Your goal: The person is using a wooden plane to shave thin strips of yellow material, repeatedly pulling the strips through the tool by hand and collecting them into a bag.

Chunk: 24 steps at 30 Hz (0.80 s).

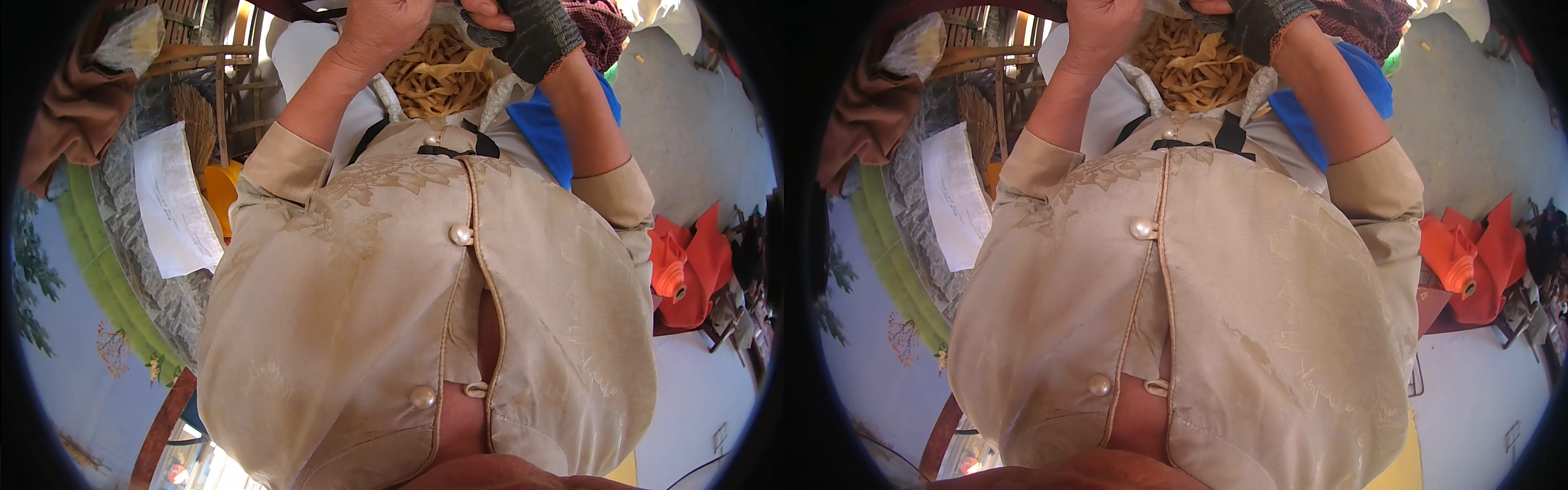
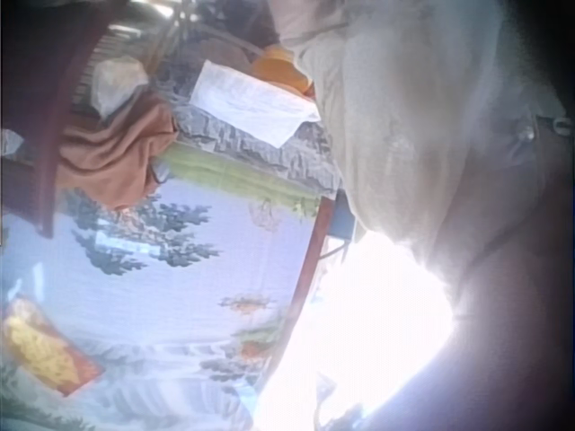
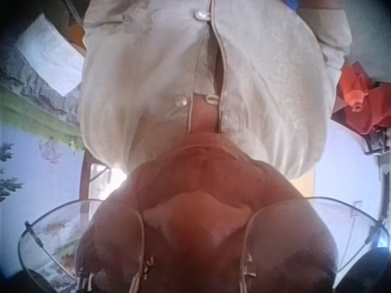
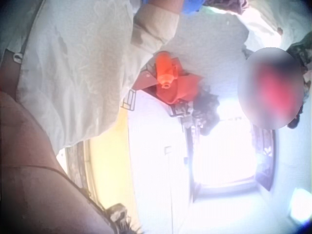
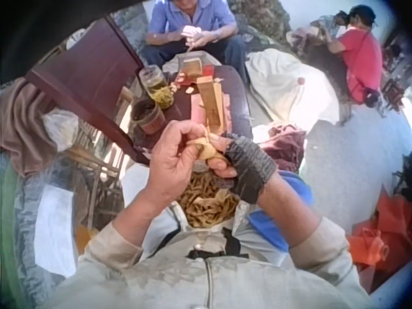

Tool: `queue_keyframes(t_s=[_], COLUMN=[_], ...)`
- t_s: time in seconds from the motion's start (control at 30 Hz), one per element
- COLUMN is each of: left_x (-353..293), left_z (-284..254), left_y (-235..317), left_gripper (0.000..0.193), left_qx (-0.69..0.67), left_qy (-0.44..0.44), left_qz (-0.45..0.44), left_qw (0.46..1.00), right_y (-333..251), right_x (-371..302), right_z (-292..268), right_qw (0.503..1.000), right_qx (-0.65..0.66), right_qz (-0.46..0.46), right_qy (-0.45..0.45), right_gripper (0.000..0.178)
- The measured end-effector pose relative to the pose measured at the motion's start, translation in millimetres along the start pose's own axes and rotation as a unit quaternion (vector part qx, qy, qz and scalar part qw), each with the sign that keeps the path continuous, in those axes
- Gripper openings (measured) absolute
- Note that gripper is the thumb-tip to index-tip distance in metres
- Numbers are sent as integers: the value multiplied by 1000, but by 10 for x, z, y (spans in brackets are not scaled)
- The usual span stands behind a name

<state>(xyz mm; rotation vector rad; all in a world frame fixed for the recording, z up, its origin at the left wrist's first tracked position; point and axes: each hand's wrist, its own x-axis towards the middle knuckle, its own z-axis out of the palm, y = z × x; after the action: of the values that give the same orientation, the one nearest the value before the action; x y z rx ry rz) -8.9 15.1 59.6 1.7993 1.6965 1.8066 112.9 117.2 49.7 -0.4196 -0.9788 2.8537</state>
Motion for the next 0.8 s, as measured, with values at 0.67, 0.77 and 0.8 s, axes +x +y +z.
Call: queue_keyframes(t_s=[0.67,0.77,0.8], left_x=[-324,-308,-331], left_z=[124,112,92], left_y=[-357,-546,-563], left_gripper=[15,11,9], left_qx=[-331,-205,-198], left_qy=[-37,18,13], left_qz=[-360,-235,-249], left_qw=[871,950,948], right_y=[242,265,278], right_x=[84,59,49], right_z=[-207,-102,-98], right_qw=[760,913,948], right_qx=[-574,-357,-268], right_qz=[-228,-106,-84], right_qy=[203,168,147], right_gripper=[24,25,25])
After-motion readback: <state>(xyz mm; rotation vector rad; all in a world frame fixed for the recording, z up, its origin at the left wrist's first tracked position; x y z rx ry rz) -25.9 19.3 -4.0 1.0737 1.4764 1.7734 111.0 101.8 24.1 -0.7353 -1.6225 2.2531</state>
